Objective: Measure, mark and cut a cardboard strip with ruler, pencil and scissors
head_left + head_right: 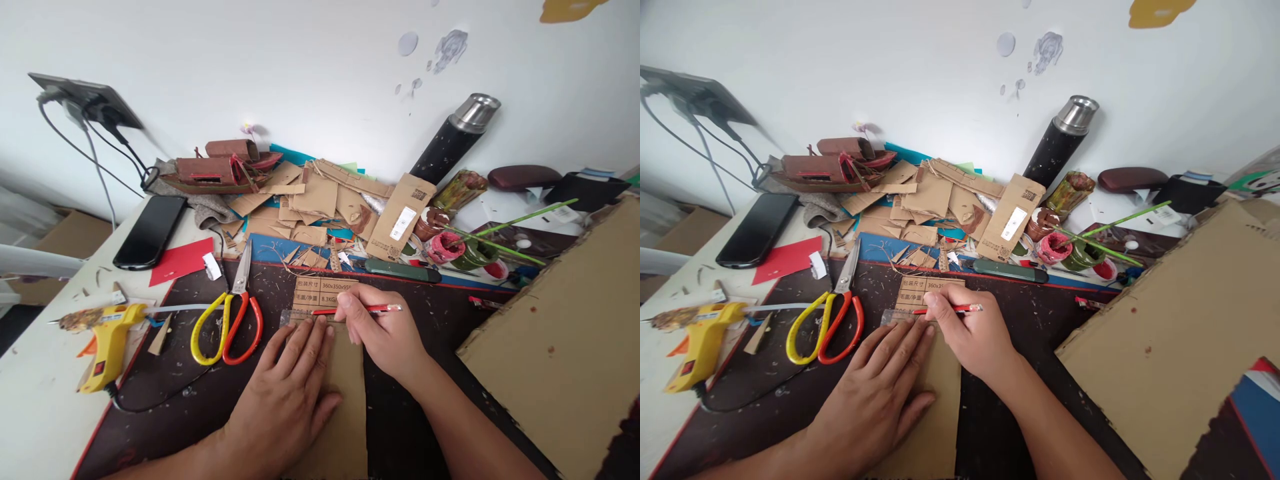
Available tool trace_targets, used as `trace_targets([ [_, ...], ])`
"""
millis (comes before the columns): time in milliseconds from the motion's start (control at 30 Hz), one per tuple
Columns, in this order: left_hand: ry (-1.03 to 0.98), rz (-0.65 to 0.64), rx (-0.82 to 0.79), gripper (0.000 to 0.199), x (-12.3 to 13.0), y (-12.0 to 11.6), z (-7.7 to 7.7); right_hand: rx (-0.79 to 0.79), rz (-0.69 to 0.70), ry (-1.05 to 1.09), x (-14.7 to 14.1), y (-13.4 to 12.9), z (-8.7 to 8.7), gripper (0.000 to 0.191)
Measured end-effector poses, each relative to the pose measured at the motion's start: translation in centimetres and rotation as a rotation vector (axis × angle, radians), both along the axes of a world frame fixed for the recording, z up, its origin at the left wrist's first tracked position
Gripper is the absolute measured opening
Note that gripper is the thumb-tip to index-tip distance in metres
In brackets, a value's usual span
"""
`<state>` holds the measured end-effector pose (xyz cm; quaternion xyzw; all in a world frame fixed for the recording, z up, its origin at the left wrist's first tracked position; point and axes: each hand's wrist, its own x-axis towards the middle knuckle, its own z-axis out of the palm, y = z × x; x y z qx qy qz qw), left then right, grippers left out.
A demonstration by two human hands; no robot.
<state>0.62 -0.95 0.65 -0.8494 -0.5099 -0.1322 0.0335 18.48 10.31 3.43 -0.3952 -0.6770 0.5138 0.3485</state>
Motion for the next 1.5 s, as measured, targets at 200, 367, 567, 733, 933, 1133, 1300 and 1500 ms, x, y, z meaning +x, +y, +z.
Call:
trace_targets([
  [200, -0.002, 0.006, -0.018, 0.066, 0.0, -0.2, -0.2, -0.021, -0.028, 0.007, -0.1, 0.1, 0.0, 0.039],
  [367, 0.011, -0.011, -0.007, 0.065, -0.1, -0.1, 0.1, -0.064, 0.007, 0.027, -0.4, -0.2, -0.1, 0.039],
  [567, 0.002, -0.014, 0.014, 0.065, -0.1, 0.1, 0.1, -0.047, 0.036, -0.004, -0.7, -0.4, -0.7, 0.043],
  [733, 0.004, 0.003, -0.005, 0.065, 0.0, 0.0, -0.1, 0.008, 0.034, -0.051, -0.5, -0.2, -0.3, 0.047],
  [933, -0.047, 0.010, -0.019, 0.065, 0.1, 0.1, -0.1, 0.011, 0.006, -0.104, 0.1, 0.0, 0.1, 0.051],
  [1133, -0.075, 0.016, -0.030, 0.064, 0.0, -0.1, -0.2, 0.096, -0.008, -0.191, 0.6, 0.4, 0.7, 0.047],
  [1300, -0.084, 0.019, -0.018, 0.063, 0.0, -0.3, -0.4, 0.165, -0.011, -0.247, 1.2, 0.8, 1.4, 0.047],
  [1500, -0.076, 0.023, -0.014, 0.063, 0.1, -0.1, -0.5, 0.231, -0.002, -0.309, 1.9, 1.1, 2.2, 0.047],
])
